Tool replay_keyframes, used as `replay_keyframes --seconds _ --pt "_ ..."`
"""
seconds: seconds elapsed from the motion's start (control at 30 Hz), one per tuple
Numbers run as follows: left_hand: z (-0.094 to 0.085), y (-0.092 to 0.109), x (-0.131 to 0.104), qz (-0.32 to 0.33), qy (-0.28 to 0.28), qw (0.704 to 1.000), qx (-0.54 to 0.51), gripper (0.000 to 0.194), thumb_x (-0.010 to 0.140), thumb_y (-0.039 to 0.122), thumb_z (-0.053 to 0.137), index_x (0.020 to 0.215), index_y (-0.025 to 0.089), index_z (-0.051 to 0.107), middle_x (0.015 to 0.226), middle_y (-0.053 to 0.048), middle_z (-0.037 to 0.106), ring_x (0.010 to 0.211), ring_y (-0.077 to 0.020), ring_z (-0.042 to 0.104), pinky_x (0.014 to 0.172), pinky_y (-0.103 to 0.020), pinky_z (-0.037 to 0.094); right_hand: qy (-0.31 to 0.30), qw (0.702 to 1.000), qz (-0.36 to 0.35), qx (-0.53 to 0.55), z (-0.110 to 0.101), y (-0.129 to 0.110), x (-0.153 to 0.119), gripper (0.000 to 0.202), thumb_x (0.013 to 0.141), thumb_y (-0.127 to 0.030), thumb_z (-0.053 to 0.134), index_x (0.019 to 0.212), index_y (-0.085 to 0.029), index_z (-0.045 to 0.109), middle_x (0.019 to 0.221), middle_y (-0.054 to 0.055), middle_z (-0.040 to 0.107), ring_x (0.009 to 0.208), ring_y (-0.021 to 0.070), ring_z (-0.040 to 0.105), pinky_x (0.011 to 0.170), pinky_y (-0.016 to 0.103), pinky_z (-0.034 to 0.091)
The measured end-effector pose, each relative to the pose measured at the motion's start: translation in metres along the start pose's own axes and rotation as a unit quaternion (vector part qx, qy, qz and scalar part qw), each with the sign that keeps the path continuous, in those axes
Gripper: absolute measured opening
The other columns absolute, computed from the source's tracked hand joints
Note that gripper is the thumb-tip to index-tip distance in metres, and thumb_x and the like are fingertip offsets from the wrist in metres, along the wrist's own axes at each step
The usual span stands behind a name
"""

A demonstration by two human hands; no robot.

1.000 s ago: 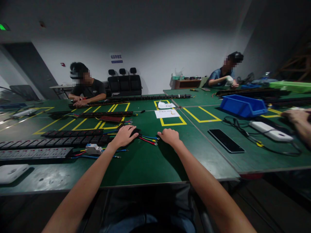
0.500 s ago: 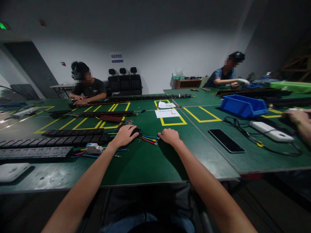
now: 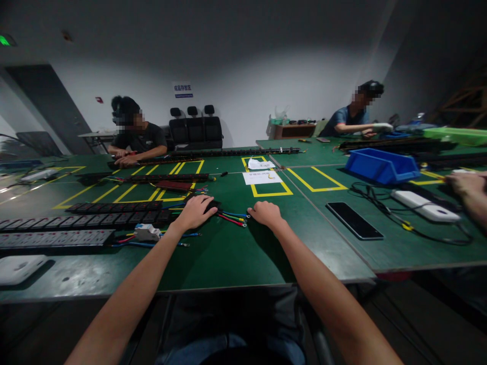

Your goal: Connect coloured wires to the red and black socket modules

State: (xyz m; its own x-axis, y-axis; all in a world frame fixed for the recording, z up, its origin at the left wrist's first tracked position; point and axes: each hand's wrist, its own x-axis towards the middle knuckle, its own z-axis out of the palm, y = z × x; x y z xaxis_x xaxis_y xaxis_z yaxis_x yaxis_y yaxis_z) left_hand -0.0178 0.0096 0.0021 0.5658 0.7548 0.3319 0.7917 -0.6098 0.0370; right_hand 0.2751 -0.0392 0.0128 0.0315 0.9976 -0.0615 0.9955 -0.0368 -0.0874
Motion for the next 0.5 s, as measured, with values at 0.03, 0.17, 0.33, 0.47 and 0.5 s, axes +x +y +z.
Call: replay_keyframes --seconds 0.03,0.17,0.33,0.47,0.5 --pt "-0.0001 0.0001 0.0000 0.000 0.000 1.000 0.000 0.071 0.106 0.068 0.028 0.147 0.018 0.059 0.147 -0.016 0.059 0.137 -0.0336 0.052 0.116 -0.052 0.038 -0.001 1.000 0.000 0.000 0.0000 0.0002 0.0002 0.052 0.103 -0.053 0.044 0.106 -0.017 0.081 0.117 0.018 0.077 0.110 0.0318 0.073 0.088 0.037 0.053" --pt "-0.0002 0.0005 0.0002 -0.003 -0.001 1.000 -0.001 0.070 0.106 0.067 0.030 0.147 0.018 0.059 0.148 -0.016 0.059 0.138 -0.0339 0.051 0.116 -0.051 0.038 -0.004 1.000 0.000 0.003 0.0008 0.0008 0.0013 0.053 0.103 -0.053 0.043 0.108 -0.017 0.081 0.118 0.019 0.076 0.110 0.0318 0.073 0.089 0.037 0.053" --pt "0.0004 -0.0002 0.0002 -0.001 -0.003 1.000 0.003 0.069 0.107 0.066 0.031 0.147 0.017 0.058 0.148 -0.016 0.059 0.138 -0.0342 0.051 0.116 -0.051 0.038 -0.009 1.000 0.001 -0.001 0.0010 0.0011 0.0022 0.053 0.103 -0.054 0.043 0.108 -0.017 0.081 0.119 0.018 0.076 0.111 0.0328 0.073 0.090 0.038 0.054" --pt "0.0007 -0.0004 0.0000 -0.002 -0.001 1.000 0.004 0.069 0.107 0.065 0.033 0.147 0.016 0.058 0.148 -0.016 0.059 0.137 -0.0341 0.052 0.116 -0.051 0.039 -0.012 1.000 0.002 -0.001 0.0001 0.0010 0.0017 0.052 0.104 -0.054 0.043 0.108 -0.018 0.081 0.121 0.018 0.076 0.112 0.0321 0.073 0.092 0.038 0.053" --pt "0.0006 -0.0003 0.0000 -0.001 -0.001 1.000 0.004 0.068 0.107 0.065 0.033 0.147 0.017 0.058 0.148 -0.016 0.059 0.137 -0.0341 0.052 0.116 -0.051 0.039 -0.012 1.000 0.001 -0.002 -0.0001 0.0009 0.0015 0.052 0.104 -0.054 0.043 0.108 -0.018 0.081 0.121 0.018 0.076 0.112 0.0322 0.073 0.091 0.038 0.053"
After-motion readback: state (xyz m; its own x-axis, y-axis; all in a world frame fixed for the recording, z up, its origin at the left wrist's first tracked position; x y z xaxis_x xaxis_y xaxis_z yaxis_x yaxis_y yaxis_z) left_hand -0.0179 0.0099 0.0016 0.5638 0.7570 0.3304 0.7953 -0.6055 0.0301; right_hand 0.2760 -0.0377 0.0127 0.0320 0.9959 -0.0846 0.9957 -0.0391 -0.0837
